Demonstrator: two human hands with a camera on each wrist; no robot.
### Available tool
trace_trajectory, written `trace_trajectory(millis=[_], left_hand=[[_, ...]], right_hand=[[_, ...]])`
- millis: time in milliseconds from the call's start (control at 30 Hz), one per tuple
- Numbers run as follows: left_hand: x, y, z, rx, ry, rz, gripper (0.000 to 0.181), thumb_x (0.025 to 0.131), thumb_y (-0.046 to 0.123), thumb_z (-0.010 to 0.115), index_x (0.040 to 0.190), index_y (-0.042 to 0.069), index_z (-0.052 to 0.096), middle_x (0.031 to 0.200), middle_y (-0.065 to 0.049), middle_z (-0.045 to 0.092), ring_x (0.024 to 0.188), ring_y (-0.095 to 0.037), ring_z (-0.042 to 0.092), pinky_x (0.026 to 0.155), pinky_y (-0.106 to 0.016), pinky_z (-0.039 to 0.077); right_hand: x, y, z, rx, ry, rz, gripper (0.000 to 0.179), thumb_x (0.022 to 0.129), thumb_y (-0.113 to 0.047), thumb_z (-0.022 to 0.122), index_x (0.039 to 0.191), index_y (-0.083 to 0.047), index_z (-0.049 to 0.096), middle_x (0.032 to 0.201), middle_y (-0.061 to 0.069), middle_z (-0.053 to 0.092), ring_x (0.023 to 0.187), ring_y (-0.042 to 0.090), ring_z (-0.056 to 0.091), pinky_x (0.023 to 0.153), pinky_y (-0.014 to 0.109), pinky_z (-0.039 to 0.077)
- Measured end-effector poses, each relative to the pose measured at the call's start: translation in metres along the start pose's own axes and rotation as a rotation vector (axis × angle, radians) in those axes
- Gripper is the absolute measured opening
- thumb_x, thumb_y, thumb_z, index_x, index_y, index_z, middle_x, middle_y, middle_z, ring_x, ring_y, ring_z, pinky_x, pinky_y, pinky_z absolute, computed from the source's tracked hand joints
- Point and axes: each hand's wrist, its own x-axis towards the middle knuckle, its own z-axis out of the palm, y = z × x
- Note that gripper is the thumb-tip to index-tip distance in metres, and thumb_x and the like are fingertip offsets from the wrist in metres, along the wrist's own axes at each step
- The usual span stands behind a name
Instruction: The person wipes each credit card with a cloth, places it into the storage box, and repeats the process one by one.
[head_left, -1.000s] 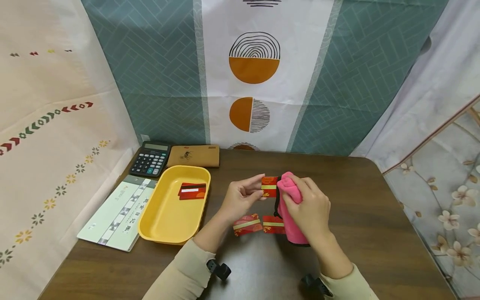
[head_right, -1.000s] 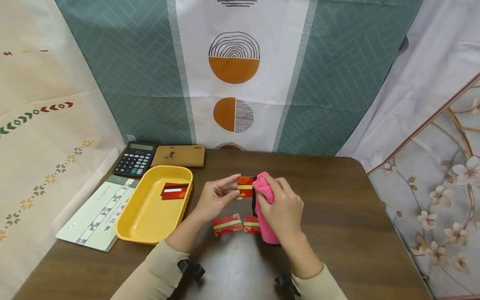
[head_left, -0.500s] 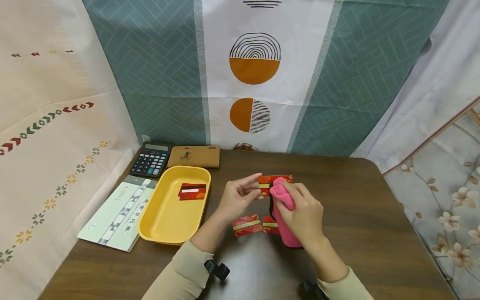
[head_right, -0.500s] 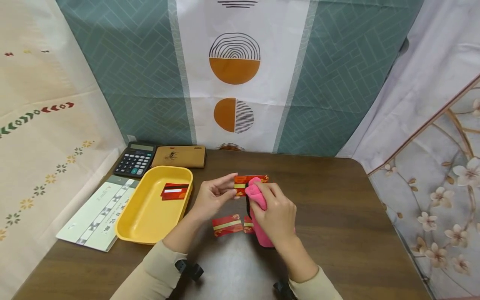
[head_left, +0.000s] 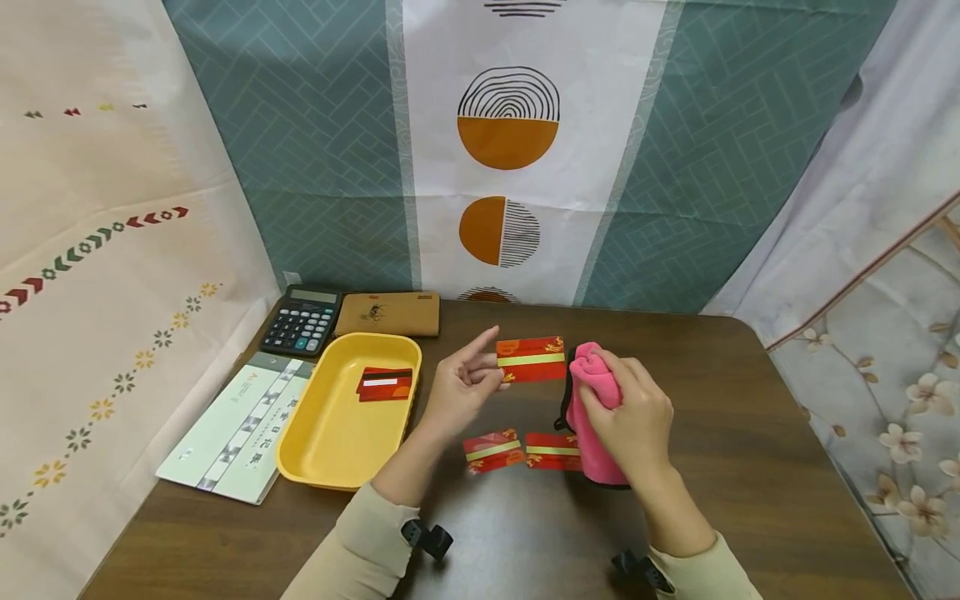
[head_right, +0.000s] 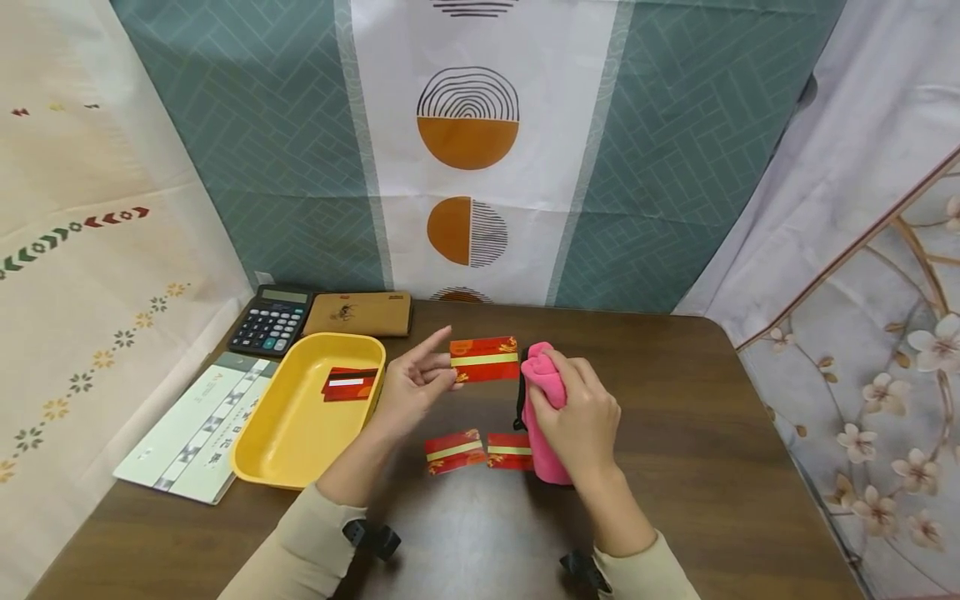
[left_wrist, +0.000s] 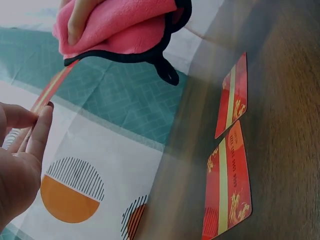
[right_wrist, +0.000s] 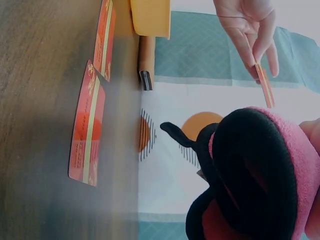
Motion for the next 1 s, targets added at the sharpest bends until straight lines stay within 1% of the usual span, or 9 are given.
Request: trace_trajectory(millis=[167,200,333,433,533,633,767,833,1000], left_hand=[[-0.001,0.000,-0.001,0.116,0.011,-0.009,0.035,0.094,-0.009,0.063,0.128,-0.004,0.067,0.112,-0.022,0.071,0.083,-0.028,0.074,0.080,-0.030,0.062],[-0.001,0.000,-0.002,0.133,0.011,-0.012,0.034,0.095,-0.008,0.063,0.128,-0.004,0.068,0.115,-0.021,0.071,0.082,-0.024,0.074,0.081,-0.030,0.062],[-0.002,0.001,-0.002,0.144,0.009,-0.028,0.035,0.097,-0.009,0.058,0.131,-0.001,0.067,0.125,-0.018,0.068,0.089,-0.027,0.073,0.085,-0.032,0.061],[-0.001,0.000,-0.001,0.168,0.025,-0.024,0.038,0.097,-0.011,0.056,0.131,0.001,0.067,0.123,-0.017,0.069,0.094,-0.027,0.070,0.086,-0.030,0.061],[-0.001,-0.003,-0.001,0.205,0.076,-0.013,0.036,0.094,-0.010,0.061,0.127,0.002,0.070,0.117,-0.016,0.072,0.093,-0.023,0.070,0.082,-0.024,0.060],[0.000,-0.006,-0.001,0.133,0.137,-0.018,0.026,0.094,-0.008,0.065,0.119,-0.003,0.073,0.112,-0.019,0.073,0.095,-0.026,0.073,0.082,-0.027,0.061],[0.001,-0.011,-0.001,0.010,0.178,-0.036,0.019,0.095,-0.004,0.065,0.112,-0.009,0.072,0.106,-0.026,0.073,0.096,-0.041,0.072,0.082,-0.042,0.062],[0.001,-0.012,-0.001,0.001,0.190,-0.057,0.020,0.095,-0.002,0.066,0.113,-0.010,0.072,0.107,-0.025,0.072,0.094,-0.043,0.072,0.082,-0.047,0.061],[0.000,-0.012,0.001,0.107,0.233,-0.124,0.025,0.094,0.003,0.071,0.115,-0.010,0.071,0.104,-0.023,0.074,0.085,-0.037,0.074,0.082,-0.046,0.061]], right_hand=[[0.000,0.002,-0.001,0.035,0.016,-0.003,0.045,0.075,-0.012,0.085,0.117,-0.002,0.072,0.095,0.013,0.070,0.077,0.029,0.067,0.062,0.049,0.060],[0.001,0.002,-0.001,0.040,0.018,-0.003,0.044,0.076,-0.012,0.085,0.117,-0.003,0.072,0.095,0.013,0.070,0.078,0.029,0.067,0.062,0.049,0.060],[0.001,0.002,-0.002,0.057,0.026,-0.001,0.044,0.076,-0.011,0.085,0.117,-0.003,0.073,0.096,0.013,0.071,0.079,0.028,0.068,0.064,0.049,0.060],[0.002,0.002,-0.002,0.065,0.034,0.003,0.044,0.075,-0.010,0.086,0.117,-0.003,0.073,0.097,0.012,0.071,0.081,0.027,0.068,0.066,0.049,0.060],[0.003,0.001,-0.003,0.070,0.045,0.004,0.045,0.075,-0.010,0.086,0.117,-0.003,0.073,0.097,0.012,0.071,0.081,0.027,0.068,0.066,0.049,0.060],[0.003,0.001,-0.004,0.075,0.057,-0.002,0.045,0.074,-0.010,0.086,0.116,-0.004,0.073,0.096,0.011,0.072,0.081,0.026,0.069,0.066,0.049,0.059],[0.003,0.000,-0.004,0.085,0.069,-0.011,0.044,0.074,-0.010,0.086,0.115,-0.004,0.074,0.096,0.010,0.072,0.080,0.025,0.069,0.066,0.047,0.059],[0.002,0.000,-0.004,0.089,0.065,-0.014,0.043,0.074,-0.010,0.086,0.115,-0.004,0.074,0.095,0.010,0.072,0.080,0.025,0.068,0.066,0.043,0.059],[0.001,0.000,-0.003,0.111,0.052,-0.011,0.042,0.075,-0.010,0.085,0.115,-0.004,0.074,0.095,0.010,0.072,0.079,0.024,0.068,0.074,0.020,0.054]])
